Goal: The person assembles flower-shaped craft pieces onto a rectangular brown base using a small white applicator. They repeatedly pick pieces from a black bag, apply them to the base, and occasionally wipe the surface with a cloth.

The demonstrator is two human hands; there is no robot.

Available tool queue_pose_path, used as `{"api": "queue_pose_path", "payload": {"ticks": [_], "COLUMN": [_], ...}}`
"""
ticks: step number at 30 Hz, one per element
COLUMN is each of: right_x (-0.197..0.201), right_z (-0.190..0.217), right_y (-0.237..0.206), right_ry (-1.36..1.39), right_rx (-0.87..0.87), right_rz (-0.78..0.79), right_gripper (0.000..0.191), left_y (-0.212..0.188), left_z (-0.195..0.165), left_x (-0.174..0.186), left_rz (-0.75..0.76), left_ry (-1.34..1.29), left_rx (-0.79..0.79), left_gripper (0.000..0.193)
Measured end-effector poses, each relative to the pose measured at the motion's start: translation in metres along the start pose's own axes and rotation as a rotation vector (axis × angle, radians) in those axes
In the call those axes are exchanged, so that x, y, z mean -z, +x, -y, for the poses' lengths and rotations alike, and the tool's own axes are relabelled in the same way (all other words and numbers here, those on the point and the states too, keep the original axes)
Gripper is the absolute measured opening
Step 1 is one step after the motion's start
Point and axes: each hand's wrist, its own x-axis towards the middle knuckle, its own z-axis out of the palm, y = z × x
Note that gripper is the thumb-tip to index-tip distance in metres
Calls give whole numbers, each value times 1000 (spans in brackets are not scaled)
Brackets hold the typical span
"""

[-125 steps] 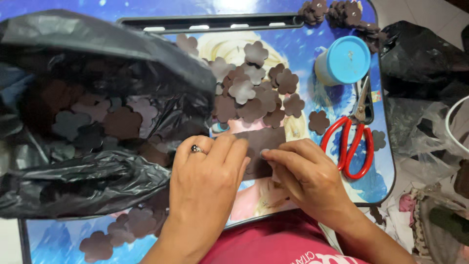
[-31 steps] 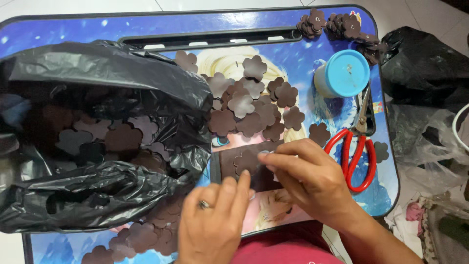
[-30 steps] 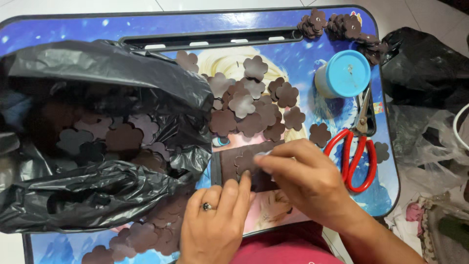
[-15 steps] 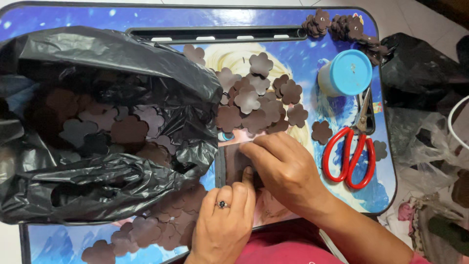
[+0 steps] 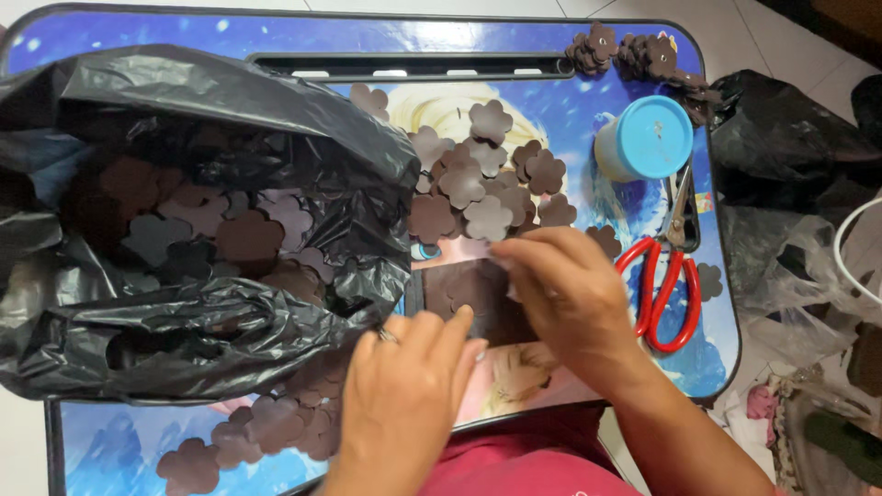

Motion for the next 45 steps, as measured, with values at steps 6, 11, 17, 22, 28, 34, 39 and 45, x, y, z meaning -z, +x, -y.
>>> {"api": "queue_pose_path", "payload": {"ticks": [6,11,17,22,28,34,39,45], "right_x": [18,-4,-9,0,15,17,-7,16], "right_z": [3,11,22,13,3,9,13,-8], "right_y": [-19,-15,-16,-20,-32,-23,-20,-40], "right_ry": [47,36,-121,-29,-35,44,-13,-37], "right_rx": [-6,223,373,330,168,133,288,110], "right_rz": [70,127,203,214,228,170,165,148], "right_gripper": [26,34,49,46,38,32,40,33], "left_y": [34,64,58,58,54,50,49,48], "left_z": [14,29,36,36,34,29,30,27], "left_x": [19,9,4,2,1,1,2,5], "left_rz": [3,-16,-27,-77,-92,-135,-122,-101], "left_ry": [-148,-209,-144,-73,-43,-27,14,150], "left_rx": [76,109,106,46,23,-76,-53,-181], "left_gripper": [11,16,17,20,19,12,14,13]}}
